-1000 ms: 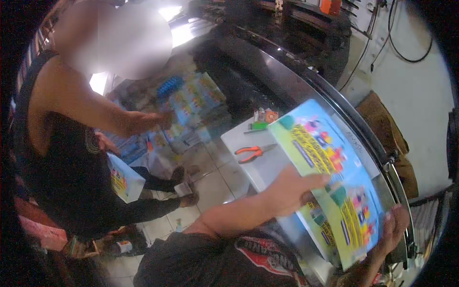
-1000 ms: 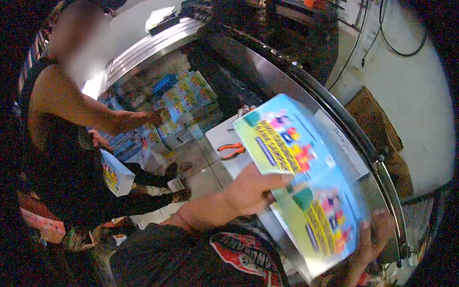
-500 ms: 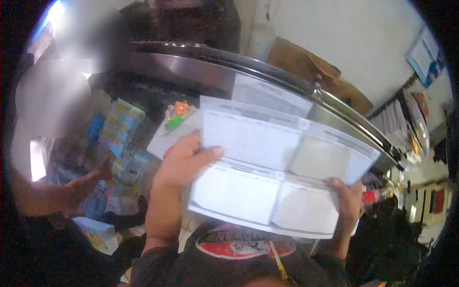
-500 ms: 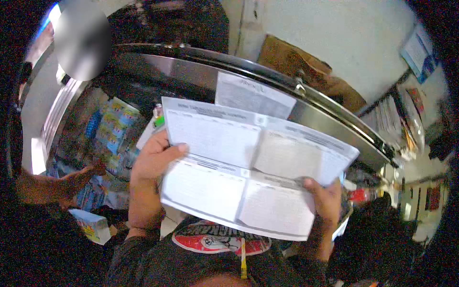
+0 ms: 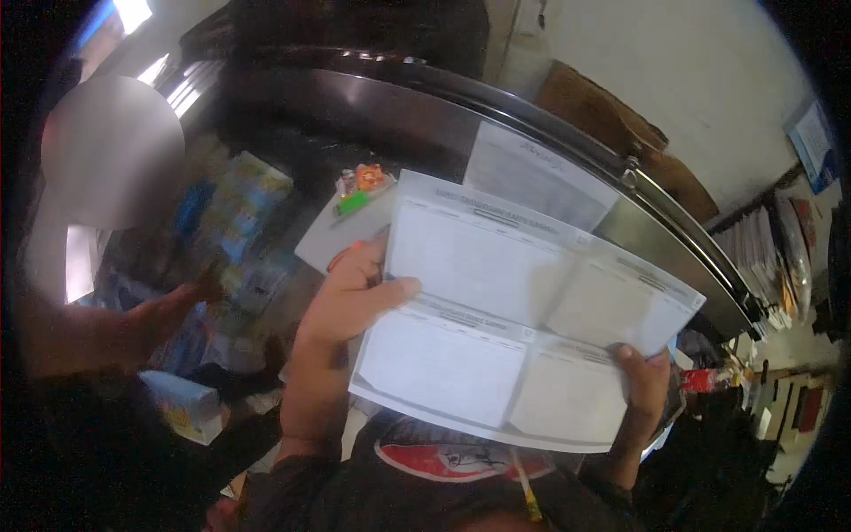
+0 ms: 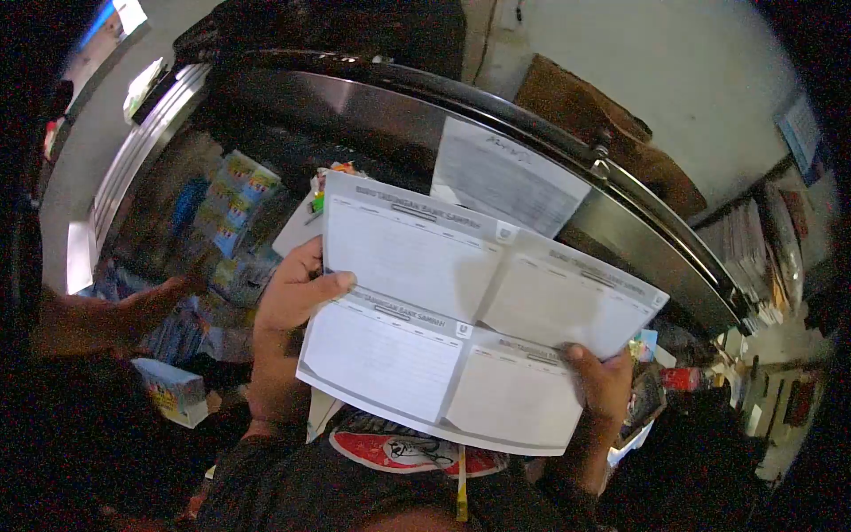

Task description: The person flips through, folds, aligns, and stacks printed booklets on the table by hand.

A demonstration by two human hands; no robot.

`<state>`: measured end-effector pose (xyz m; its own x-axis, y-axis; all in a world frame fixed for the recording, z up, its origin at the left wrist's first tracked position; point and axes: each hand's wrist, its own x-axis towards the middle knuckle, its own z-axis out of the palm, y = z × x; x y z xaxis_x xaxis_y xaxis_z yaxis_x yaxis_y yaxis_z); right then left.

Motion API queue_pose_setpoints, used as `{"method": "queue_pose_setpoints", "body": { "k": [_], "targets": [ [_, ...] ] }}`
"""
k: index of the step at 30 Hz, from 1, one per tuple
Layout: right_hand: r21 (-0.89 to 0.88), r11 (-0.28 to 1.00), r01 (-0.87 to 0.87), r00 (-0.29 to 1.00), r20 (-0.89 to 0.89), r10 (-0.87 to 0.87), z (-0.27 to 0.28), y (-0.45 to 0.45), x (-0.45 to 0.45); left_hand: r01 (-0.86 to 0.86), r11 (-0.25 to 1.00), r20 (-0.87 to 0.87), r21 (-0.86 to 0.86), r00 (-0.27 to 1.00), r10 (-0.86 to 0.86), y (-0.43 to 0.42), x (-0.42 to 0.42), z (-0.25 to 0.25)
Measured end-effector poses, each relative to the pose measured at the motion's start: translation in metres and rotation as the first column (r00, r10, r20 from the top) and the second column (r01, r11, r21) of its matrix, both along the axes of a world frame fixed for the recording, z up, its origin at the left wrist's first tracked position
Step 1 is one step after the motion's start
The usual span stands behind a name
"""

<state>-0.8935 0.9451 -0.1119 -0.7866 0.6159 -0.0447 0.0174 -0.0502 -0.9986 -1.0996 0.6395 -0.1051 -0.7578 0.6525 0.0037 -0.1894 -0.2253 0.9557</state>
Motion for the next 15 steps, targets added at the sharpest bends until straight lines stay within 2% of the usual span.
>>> {"method": "queue_pose_setpoints", "body": {
  "k": [2, 3, 4, 5, 6, 7, 8, 9, 10, 11, 13, 15],
  "targets": [
    [-0.040, 0.995, 0.087, 0.996, 0.037, -0.085, -0.002, 0.003, 0.005, 0.034, 0.999, -0.042, 0.014, 0.999, -0.034, -0.006, -0.001, -0.003],
    [-0.056, 0.994, 0.096, 0.995, 0.041, -0.094, -0.007, 0.010, 0.010, -0.016, 0.969, -0.124, -0.248, 0.992, -0.015, -0.012, -0.007, -0.013],
    [-0.074, 0.992, 0.100, 0.994, 0.045, -0.096, -0.016, 0.019, 0.019, -0.012, 0.978, -0.120, -0.209, 0.993, -0.013, -0.012, -0.006, -0.012],
    [0.037, 0.994, 0.099, 0.990, 0.094, -0.102, -0.026, 0.032, 0.028, 0.024, 0.969, -0.132, -0.245, 0.990, -0.058, -0.013, -0.007, -0.012],
    [0.071, 0.996, 0.057, 0.993, 0.097, -0.064, -0.029, 0.039, 0.032, 0.041, 0.984, -0.181, -0.176, 0.981, -0.073, -0.012, -0.007, -0.018],
    [0.065, 0.998, -0.010, 0.996, 0.085, 0.004, -0.027, 0.042, 0.034, 0.073, 0.996, -0.135, -0.044, 0.988, -0.078, -0.011, -0.002, -0.011],
    [0.047, 0.996, -0.081, 0.995, 0.068, 0.078, -0.024, 0.045, 0.037, 0.038, 0.998, -0.143, -0.054, 0.989, -0.045, -0.009, 0.000, -0.016],
    [0.009, 0.981, -0.195, 0.980, 0.030, 0.194, -0.015, 0.045, 0.037, 0.070, 0.997, -0.095, 0.018, 0.993, -0.068, -0.006, -0.002, -0.025],
    [-0.047, 0.944, -0.328, 0.945, -0.025, 0.327, -0.005, 0.043, 0.041, 0.108, 0.990, -0.046, 0.096, 0.993, -0.104, -0.006, -0.004, -0.033],
    [-0.102, 0.887, -0.451, 0.892, -0.069, 0.446, 0.004, 0.043, 0.039, 0.099, 0.991, -0.052, 0.087, 0.994, -0.095, -0.005, -0.009, -0.036],
    [-0.184, 0.754, -0.631, 0.776, -0.137, 0.616, 0.018, 0.049, 0.032, 0.234, 0.922, -0.230, 0.309, 0.959, -0.166, -0.005, -0.014, -0.042],
    [-0.239, 0.661, -0.711, 0.701, -0.174, 0.692, 0.020, 0.051, 0.026, 0.210, 0.934, -0.236, 0.289, 0.961, -0.143, -0.002, -0.009, -0.042]
  ]
}}
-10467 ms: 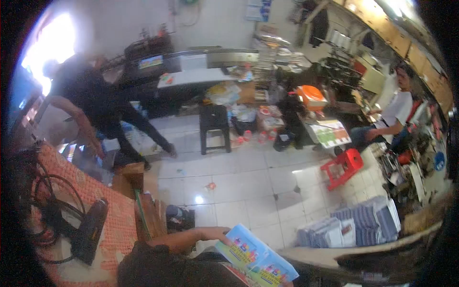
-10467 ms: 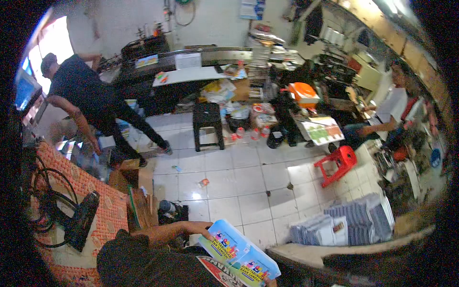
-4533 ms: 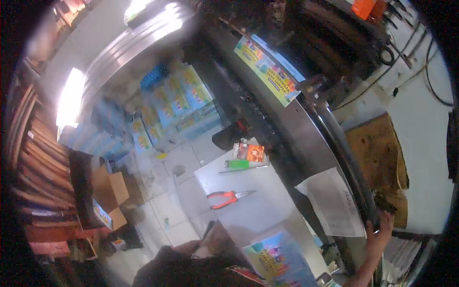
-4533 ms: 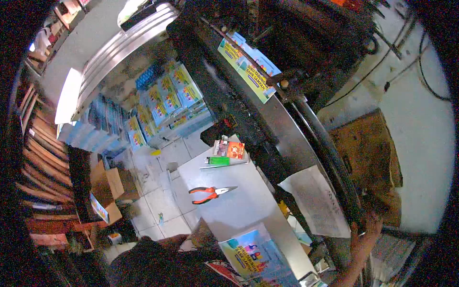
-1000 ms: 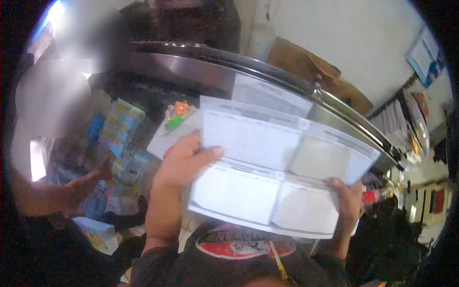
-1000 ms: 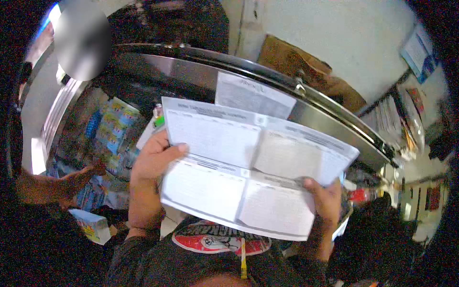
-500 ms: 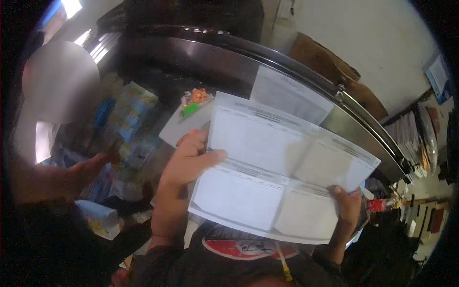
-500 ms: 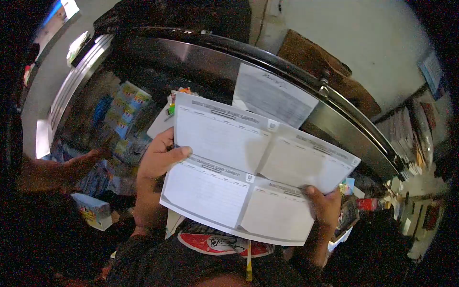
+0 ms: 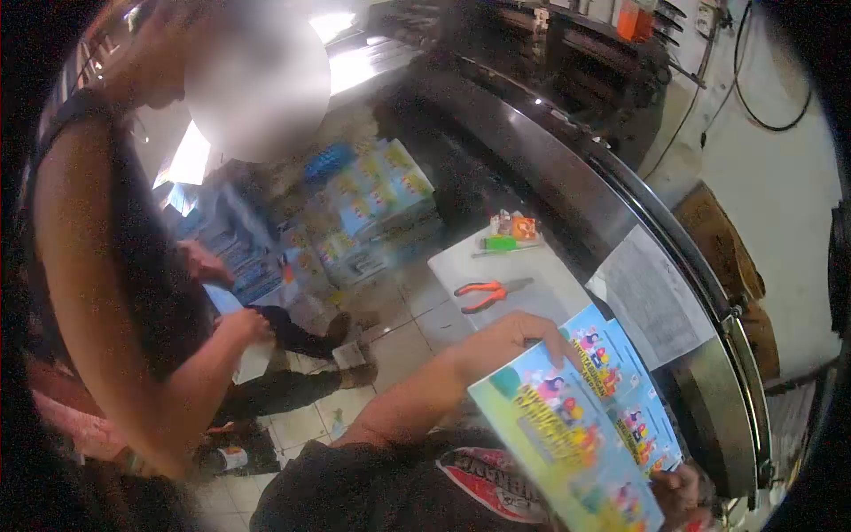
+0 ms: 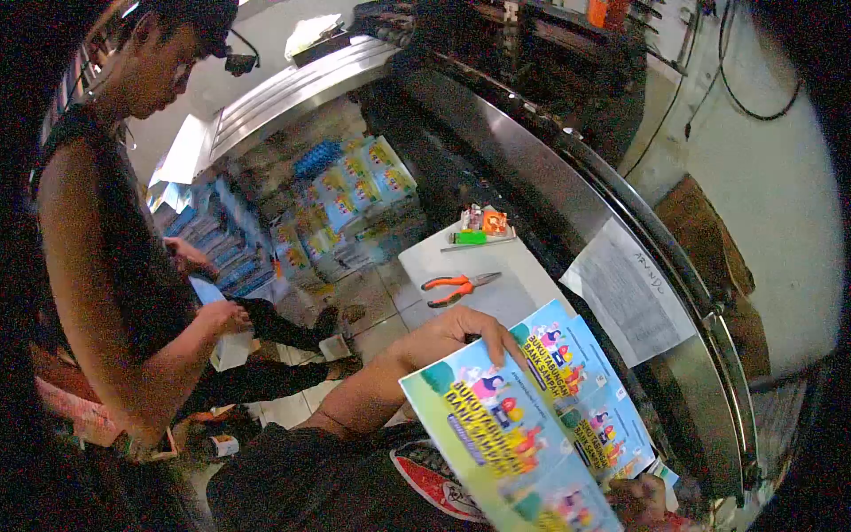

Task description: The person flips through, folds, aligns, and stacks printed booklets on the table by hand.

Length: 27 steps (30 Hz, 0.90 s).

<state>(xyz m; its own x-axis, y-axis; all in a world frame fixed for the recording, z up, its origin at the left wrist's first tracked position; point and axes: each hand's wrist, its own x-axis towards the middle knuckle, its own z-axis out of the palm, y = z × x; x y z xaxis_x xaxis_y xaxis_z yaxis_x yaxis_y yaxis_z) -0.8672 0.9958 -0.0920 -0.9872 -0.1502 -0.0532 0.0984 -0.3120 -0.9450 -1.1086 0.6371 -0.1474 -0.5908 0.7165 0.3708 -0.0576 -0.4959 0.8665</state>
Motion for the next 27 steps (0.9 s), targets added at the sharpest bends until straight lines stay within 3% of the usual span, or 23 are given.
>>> {"method": "queue_pose_setpoints", "body": {
  "k": [3, 5, 7, 9, 11, 12, 14, 15, 16, 18, 19, 22, 24, 27],
  "targets": [
    [-0.029, 1.000, -0.002, 1.000, -0.004, 0.002, -0.012, -0.008, -0.004, -0.007, 0.999, -0.015, -0.051, 1.000, 0.006, 0.003, 0.002, 0.000],
    [0.270, 0.944, 0.191, 0.980, -0.113, -0.166, -0.031, -0.019, 0.004, -0.111, 0.994, -0.263, -0.022, 0.959, 0.101, 0.000, -0.002, -0.002],
    [0.447, 0.859, 0.250, 0.966, -0.047, -0.256, -0.006, -0.045, -0.006, -0.143, 0.989, -0.209, -0.023, 0.968, 0.135, -0.004, -0.002, 0.006],
    [0.673, 0.731, 0.112, 0.994, -0.063, -0.095, 0.006, -0.038, -0.014, -0.212, 0.975, -0.139, 0.069, 0.966, 0.220, -0.003, 0.001, 0.011],
    [0.749, 0.660, 0.055, 0.996, 0.002, -0.086, 0.005, -0.037, -0.012, -0.255, 0.967, -0.209, 0.011, 0.945, 0.251, -0.009, -0.001, 0.017],
    [0.803, 0.588, 0.094, 0.993, -0.035, -0.111, 0.002, -0.037, -0.009, -0.277, 0.958, -0.168, 0.080, 0.943, 0.287, -0.005, 0.002, 0.015],
    [0.749, 0.607, 0.268, 0.962, -0.170, -0.214, -0.005, -0.042, 0.000, -0.340, 0.912, -0.149, 0.231, 0.913, 0.378, 0.001, 0.010, 0.016],
    [0.729, 0.587, 0.353, 0.935, -0.256, -0.244, -0.007, -0.045, 0.002, -0.330, 0.917, -0.154, 0.224, 0.917, 0.368, 0.002, 0.006, 0.018],
    [0.725, 0.589, 0.358, 0.933, -0.258, -0.250, -0.007, -0.045, 0.000, -0.297, 0.909, -0.190, 0.293, 0.913, 0.360, 0.003, 0.001, 0.018],
    [0.712, 0.528, 0.463, 0.860, -0.505, -0.074, -0.001, -0.045, -0.002, -0.318, 0.869, -0.222, 0.380, 0.880, 0.419, 0.008, 0.006, 0.022],
    [0.706, 0.535, 0.464, 0.859, -0.507, -0.076, 0.002, -0.049, -0.002, -0.319, 0.871, -0.228, 0.373, 0.878, 0.420, 0.007, 0.005, 0.022],
    [0.663, 0.370, 0.651, 0.732, -0.678, -0.072, 0.012, -0.063, -0.005, -0.242, 0.868, -0.310, 0.434, 0.864, 0.396, 0.003, -0.005, 0.022],
    [0.621, 0.358, 0.697, 0.684, -0.725, -0.076, 0.010, -0.071, -0.008, -0.083, 0.849, -0.399, 0.522, 0.856, 0.329, 0.001, -0.012, 0.023],
    [0.594, 0.314, 0.740, 0.643, -0.763, -0.073, 0.004, -0.071, -0.008, -0.005, 0.850, -0.445, 0.526, 0.851, 0.280, -0.002, -0.015, 0.031]
  ]
}}
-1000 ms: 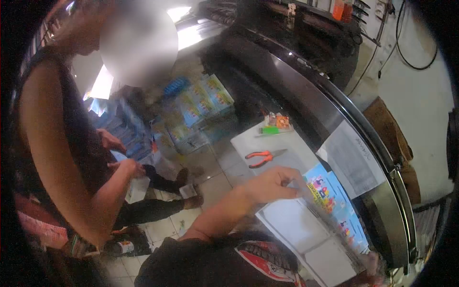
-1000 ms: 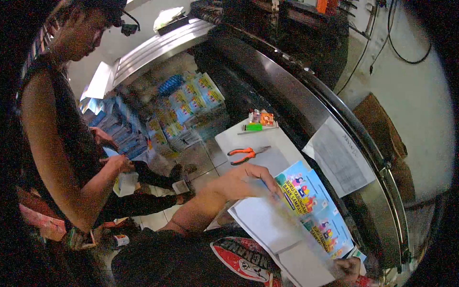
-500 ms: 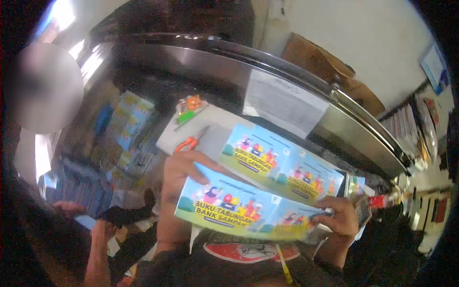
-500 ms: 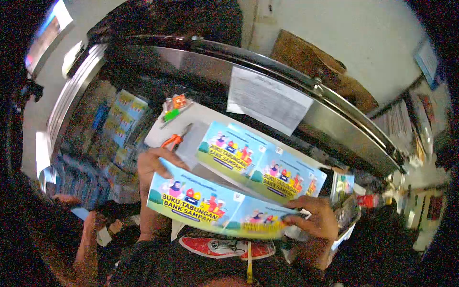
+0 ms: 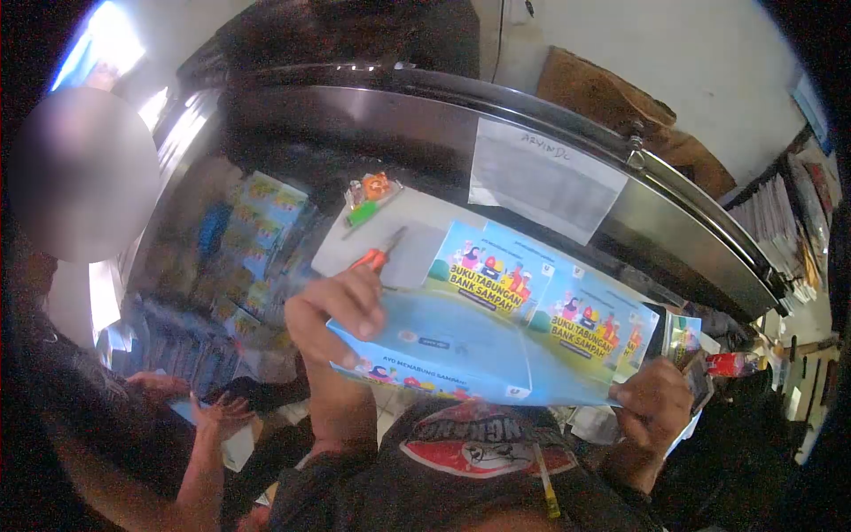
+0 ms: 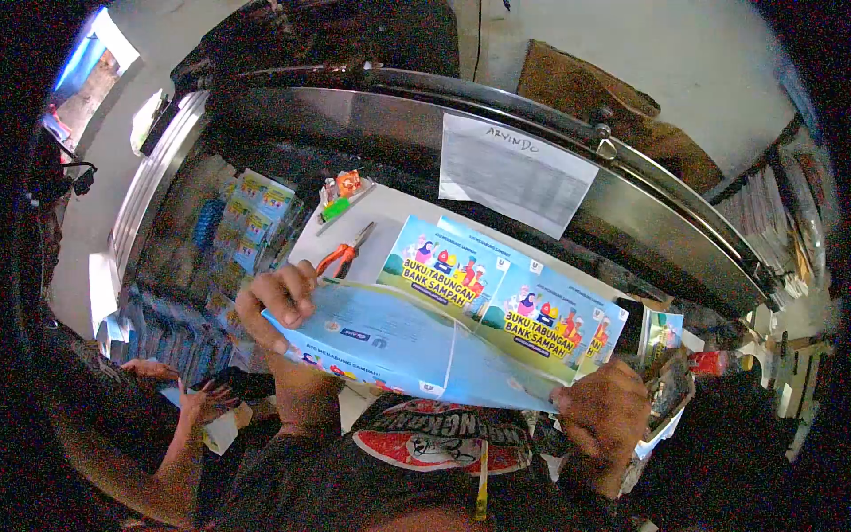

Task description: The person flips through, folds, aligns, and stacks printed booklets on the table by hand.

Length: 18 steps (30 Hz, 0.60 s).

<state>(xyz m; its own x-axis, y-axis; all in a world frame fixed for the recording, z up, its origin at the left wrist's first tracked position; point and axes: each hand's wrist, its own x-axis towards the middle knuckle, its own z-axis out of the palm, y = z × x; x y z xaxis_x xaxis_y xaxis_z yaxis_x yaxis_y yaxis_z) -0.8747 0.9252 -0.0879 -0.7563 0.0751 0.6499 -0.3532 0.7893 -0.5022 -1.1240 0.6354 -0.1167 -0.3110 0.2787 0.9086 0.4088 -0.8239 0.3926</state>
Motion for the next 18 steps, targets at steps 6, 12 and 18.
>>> {"method": "queue_pose_setpoints", "body": {
  "k": [6, 12, 18],
  "targets": [
    [-0.075, 0.990, -0.122, 0.981, -0.160, 0.109, -0.005, 0.002, -0.007, 0.014, 1.000, -0.002, -0.008, 1.000, -0.014, -0.006, 0.002, 0.006],
    [-0.068, 0.987, -0.144, 0.971, -0.202, 0.127, -0.002, 0.000, -0.010, -0.016, 0.999, -0.073, -0.043, 0.997, 0.013, -0.011, 0.003, 0.017],
    [-0.033, 0.978, -0.205, 0.953, -0.236, 0.192, -0.002, 0.003, -0.015, -0.287, 0.958, 0.094, 0.022, 0.954, 0.283, -0.001, 0.025, 0.015]
  ]
}}
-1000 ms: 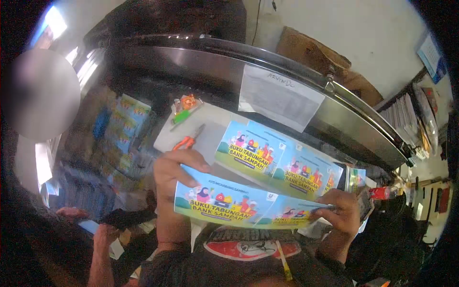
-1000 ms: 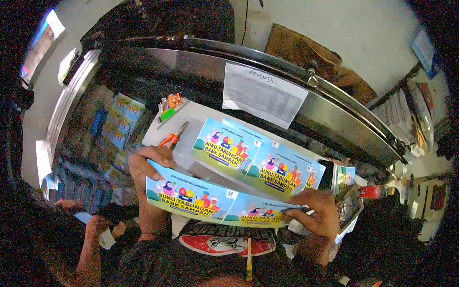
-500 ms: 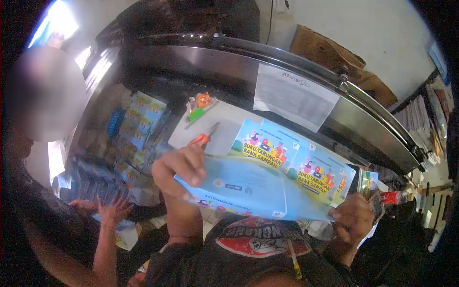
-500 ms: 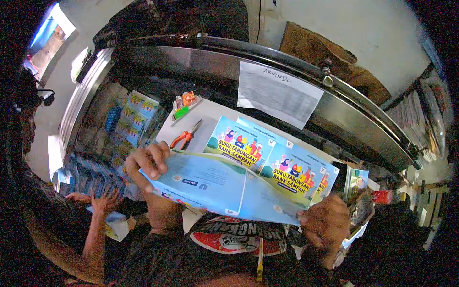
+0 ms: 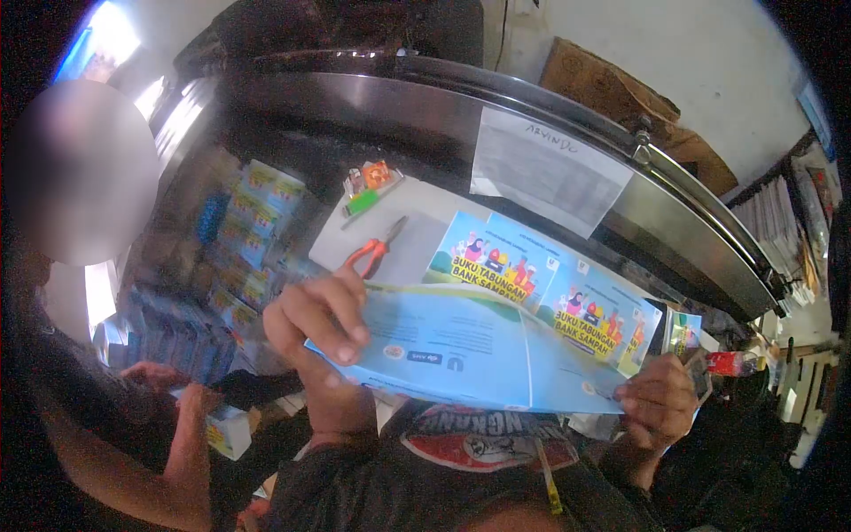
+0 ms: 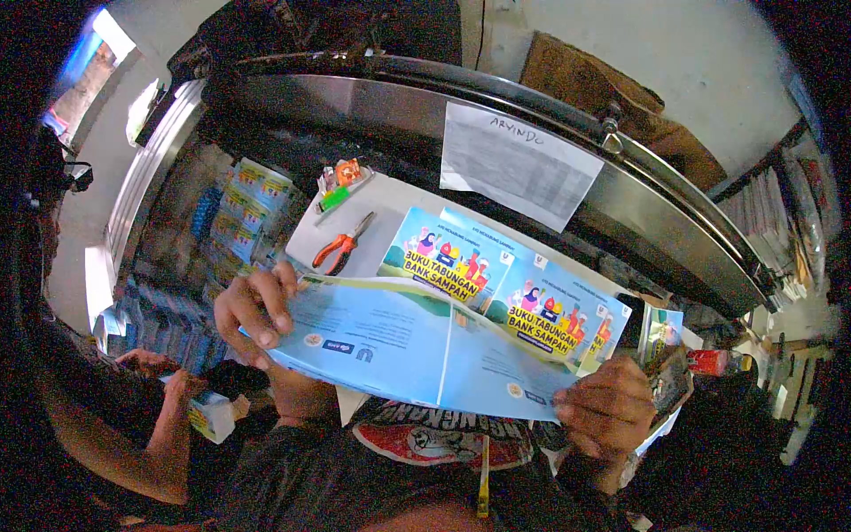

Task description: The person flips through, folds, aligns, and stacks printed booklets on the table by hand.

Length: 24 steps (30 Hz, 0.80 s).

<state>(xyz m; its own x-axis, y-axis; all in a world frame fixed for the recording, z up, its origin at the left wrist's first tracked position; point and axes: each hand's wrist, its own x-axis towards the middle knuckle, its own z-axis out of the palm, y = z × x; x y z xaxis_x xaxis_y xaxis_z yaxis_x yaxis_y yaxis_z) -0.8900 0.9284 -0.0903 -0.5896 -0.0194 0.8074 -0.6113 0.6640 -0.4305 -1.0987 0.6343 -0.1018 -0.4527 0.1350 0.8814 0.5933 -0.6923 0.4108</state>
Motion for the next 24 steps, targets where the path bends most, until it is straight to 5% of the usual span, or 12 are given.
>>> {"method": "queue_pose_setpoints", "body": {
  "k": [3, 13, 16, 24],
  "targets": [
    [0.004, 1.000, 0.009, 1.000, 0.000, -0.009, 0.002, -0.003, -0.002, 0.082, 0.995, -0.112, -0.058, 0.990, -0.088, -0.007, -0.013, -0.001],
    [0.034, 0.998, -0.045, 0.998, -0.038, 0.047, -0.002, 0.001, -0.002, 0.003, 0.998, 0.043, 0.056, 0.999, -0.006, -0.002, 0.000, 0.001],
    [0.028, 0.999, -0.038, 0.998, -0.039, 0.039, -0.003, 0.002, -0.001, 0.107, 0.994, -0.090, 0.038, 0.991, -0.103, -0.008, -0.010, -0.002],
    [0.052, 0.996, -0.069, 0.998, 0.010, 0.068, 0.005, 0.001, -0.001, 0.178, 0.983, -0.099, 0.033, 0.980, -0.174, -0.011, -0.011, 0.001]
  ]
}}
